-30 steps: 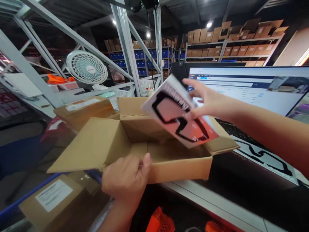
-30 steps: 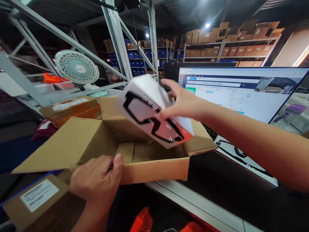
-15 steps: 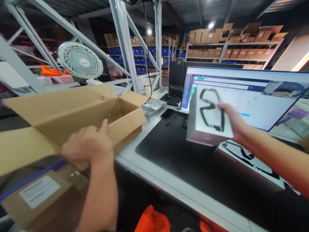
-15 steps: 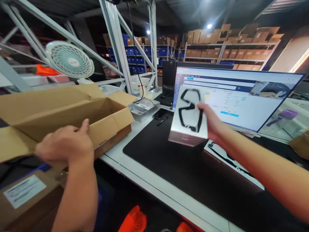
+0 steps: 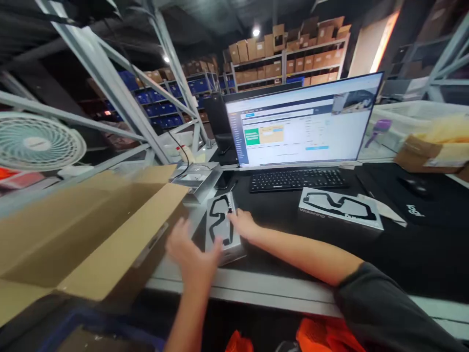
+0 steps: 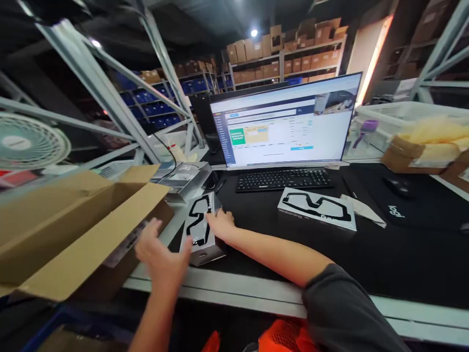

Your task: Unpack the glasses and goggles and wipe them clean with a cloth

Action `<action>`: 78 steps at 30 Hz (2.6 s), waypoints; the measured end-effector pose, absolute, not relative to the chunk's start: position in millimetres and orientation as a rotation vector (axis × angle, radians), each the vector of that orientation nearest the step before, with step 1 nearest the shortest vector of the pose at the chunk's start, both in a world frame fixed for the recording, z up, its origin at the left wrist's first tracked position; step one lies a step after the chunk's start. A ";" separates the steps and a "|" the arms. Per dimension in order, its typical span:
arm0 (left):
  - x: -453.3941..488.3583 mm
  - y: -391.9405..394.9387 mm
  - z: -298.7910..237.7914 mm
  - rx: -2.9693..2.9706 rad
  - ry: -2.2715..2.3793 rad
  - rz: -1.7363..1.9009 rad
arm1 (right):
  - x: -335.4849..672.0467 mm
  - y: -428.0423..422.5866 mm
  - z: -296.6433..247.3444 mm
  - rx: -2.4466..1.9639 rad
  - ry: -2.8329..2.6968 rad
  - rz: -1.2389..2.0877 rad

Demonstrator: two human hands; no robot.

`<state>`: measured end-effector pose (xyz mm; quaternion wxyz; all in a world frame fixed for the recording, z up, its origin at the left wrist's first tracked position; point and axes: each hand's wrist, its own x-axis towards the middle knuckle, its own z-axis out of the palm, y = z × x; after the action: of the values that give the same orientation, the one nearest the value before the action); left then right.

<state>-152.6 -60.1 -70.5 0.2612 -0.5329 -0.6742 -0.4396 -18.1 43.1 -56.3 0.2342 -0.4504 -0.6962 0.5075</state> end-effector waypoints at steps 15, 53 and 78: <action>-138.5 -49.2 -113.4 -1.328 -2.039 -1.307 | 263.4 70.5 -4.6 -1.739 -2.558 -0.027; -63.3 17.9 -33.1 -2.378 -2.111 -2.029 | 300.0 61.1 -83.4 -1.084 -1.784 0.818; -29.3 28.3 -73.2 -1.293 -2.831 -3.335 | 261.0 26.8 -76.7 -0.860 -1.726 0.349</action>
<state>-29.3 28.3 -73.2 -0.6519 -0.2150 -0.4707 -0.5544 261.0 26.8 -76.7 0.5571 -0.3643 -0.7315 0.1480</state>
